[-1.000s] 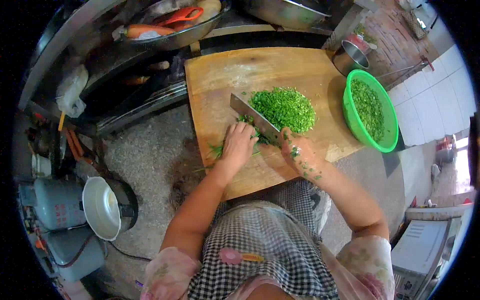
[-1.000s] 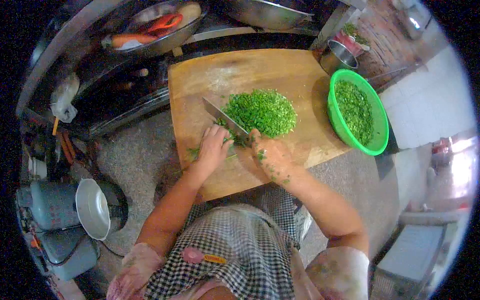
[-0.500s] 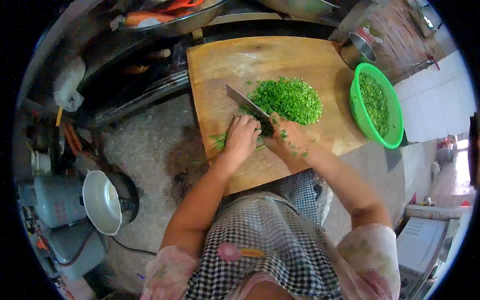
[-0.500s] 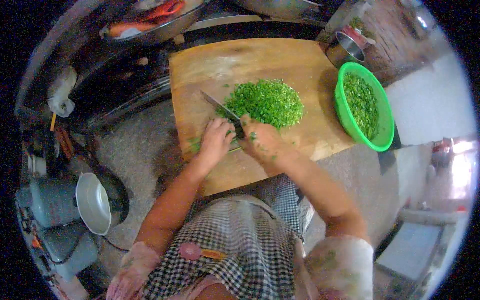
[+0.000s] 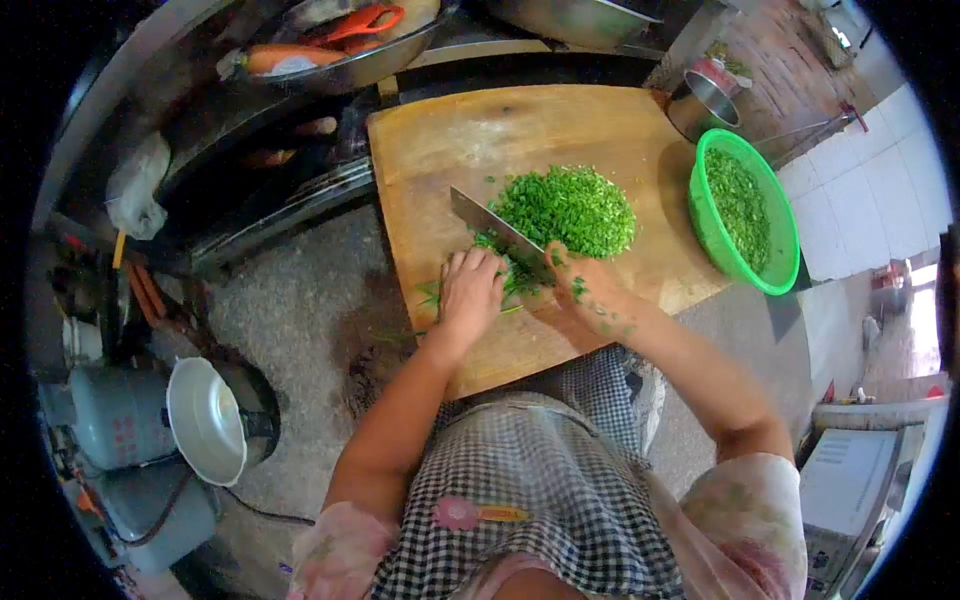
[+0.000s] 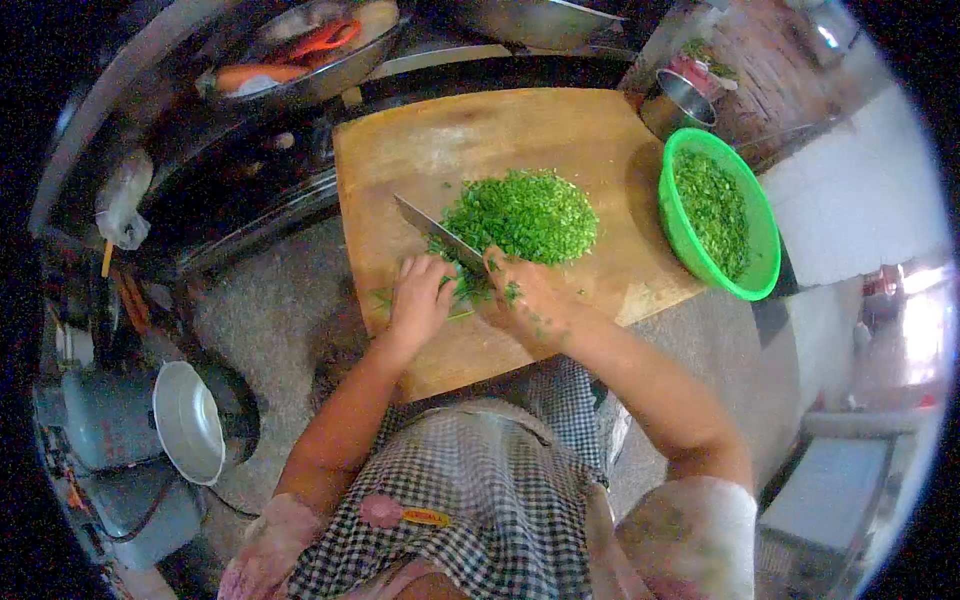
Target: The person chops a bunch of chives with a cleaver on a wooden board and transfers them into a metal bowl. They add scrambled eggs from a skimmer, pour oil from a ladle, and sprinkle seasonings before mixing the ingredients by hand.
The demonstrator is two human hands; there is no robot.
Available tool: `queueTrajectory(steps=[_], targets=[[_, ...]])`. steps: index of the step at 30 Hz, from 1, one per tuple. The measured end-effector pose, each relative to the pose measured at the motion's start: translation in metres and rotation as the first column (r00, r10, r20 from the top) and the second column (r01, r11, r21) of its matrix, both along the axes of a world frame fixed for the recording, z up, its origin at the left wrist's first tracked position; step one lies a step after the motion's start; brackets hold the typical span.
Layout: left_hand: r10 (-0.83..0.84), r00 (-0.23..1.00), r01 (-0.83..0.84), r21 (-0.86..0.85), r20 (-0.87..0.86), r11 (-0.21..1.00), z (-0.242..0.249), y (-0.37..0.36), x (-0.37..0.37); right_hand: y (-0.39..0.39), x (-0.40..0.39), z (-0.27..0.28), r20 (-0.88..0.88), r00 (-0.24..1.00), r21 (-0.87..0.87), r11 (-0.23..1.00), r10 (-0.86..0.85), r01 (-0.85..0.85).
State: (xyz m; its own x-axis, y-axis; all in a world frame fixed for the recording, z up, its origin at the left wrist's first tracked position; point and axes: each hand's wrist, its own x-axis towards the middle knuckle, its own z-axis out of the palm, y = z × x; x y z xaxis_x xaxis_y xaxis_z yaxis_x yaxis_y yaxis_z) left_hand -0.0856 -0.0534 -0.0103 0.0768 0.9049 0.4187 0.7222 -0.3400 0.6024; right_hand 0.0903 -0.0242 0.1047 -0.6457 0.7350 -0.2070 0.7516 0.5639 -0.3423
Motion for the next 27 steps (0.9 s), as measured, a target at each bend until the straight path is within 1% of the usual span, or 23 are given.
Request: queueTrajectory(steps=[3, 5, 6, 9, 10, 12, 13, 16, 18, 19, 20, 22, 23, 24, 26, 27], targets=[[0.034, 0.999, -0.034, 0.009, 0.014, 0.999, 0.001, -0.003, 0.0, -0.011, -0.008, 0.019, 0.054, 0.999, -0.136, 0.991, 0.0, 0.008], [0.034, 0.999, -0.033, -0.027, 0.013, 0.999, -0.005, -0.004, -0.001, -0.01, -0.017, -0.024, 0.058, 0.998, -0.004, 1.0, 0.015, -0.015], [0.045, 0.999, -0.045, -0.034, 0.011, 0.998, -0.004, -0.002, -0.002, -0.007, -0.024, -0.03, 0.06, 0.998, 0.072, 0.997, 0.034, -0.039], [-0.009, 0.999, 0.01, -0.009, 0.04, 1.0, 0.0, -0.008, -0.007, -0.003, -0.016, -0.021, -0.042, 0.997, -0.04, 0.997, -0.06, 0.059], [0.014, 0.998, -0.015, 0.024, 0.058, 1.0, -0.001, -0.005, -0.006, -0.004, -0.011, -0.016, -0.077, 0.995, -0.079, 0.995, -0.059, 0.053], [0.061, 0.993, -0.067, 0.063, 0.101, 0.996, -0.007, -0.008, -0.003, -0.011, -0.007, 0.003, -0.026, 1.0, -0.081, 0.997, 0.015, -0.017], [0.057, 0.994, -0.063, 0.053, 0.095, 0.997, -0.008, -0.008, -0.003, -0.013, -0.007, 0.007, -0.004, 0.999, -0.086, 0.995, 0.051, -0.051], [0.027, 0.998, -0.028, 0.006, 0.06, 1.0, -0.01, -0.011, -0.004, -0.013, -0.023, -0.014, 0.046, 0.999, -0.053, 0.998, -0.019, 0.021], [0.011, 1.0, -0.01, -0.026, 0.013, 1.0, -0.007, -0.009, -0.009, 0.001, -0.023, -0.03, -0.008, 1.0, -0.013, 1.0, -0.012, 0.012], [0.002, 1.0, -0.002, -0.014, 0.013, 1.0, -0.006, -0.015, -0.012, 0.001, -0.021, -0.039, -0.038, 0.999, -0.006, 1.0, -0.021, 0.021], [-0.007, 1.0, 0.007, 0.007, 0.016, 1.0, -0.005, -0.018, -0.013, 0.003, -0.011, -0.044, -0.093, 0.995, 0.02, 0.999, 0.027, -0.026], [0.014, 0.999, -0.016, 0.034, 0.045, 0.999, -0.003, -0.016, -0.013, -0.01, -0.015, 0.001, -0.007, 0.999, -0.054, 0.998, -0.032, 0.032], [0.034, 0.997, -0.036, 0.029, 0.067, 0.999, -0.003, -0.018, -0.011, -0.018, -0.016, 0.014, 0.04, 0.997, -0.1, 0.993, -0.063, 0.067], [0.057, 0.995, -0.06, 0.025, 0.086, 0.998, -0.004, -0.019, -0.01, -0.018, -0.018, 0.009, 0.047, 0.998, -0.105, 0.994, -0.038, 0.043], [0.052, 0.995, -0.052, -0.004, 0.082, 0.999, -0.006, -0.02, -0.011, -0.017, -0.024, -0.009, 0.059, 0.998, -0.117, 0.993, 0.005, 0.002], [0.05, 0.996, -0.049, -0.012, 0.08, 0.999, -0.007, -0.02, -0.01, -0.017, -0.025, -0.019, 0.034, 0.999, -0.08, 0.997, 0.023, -0.02]])
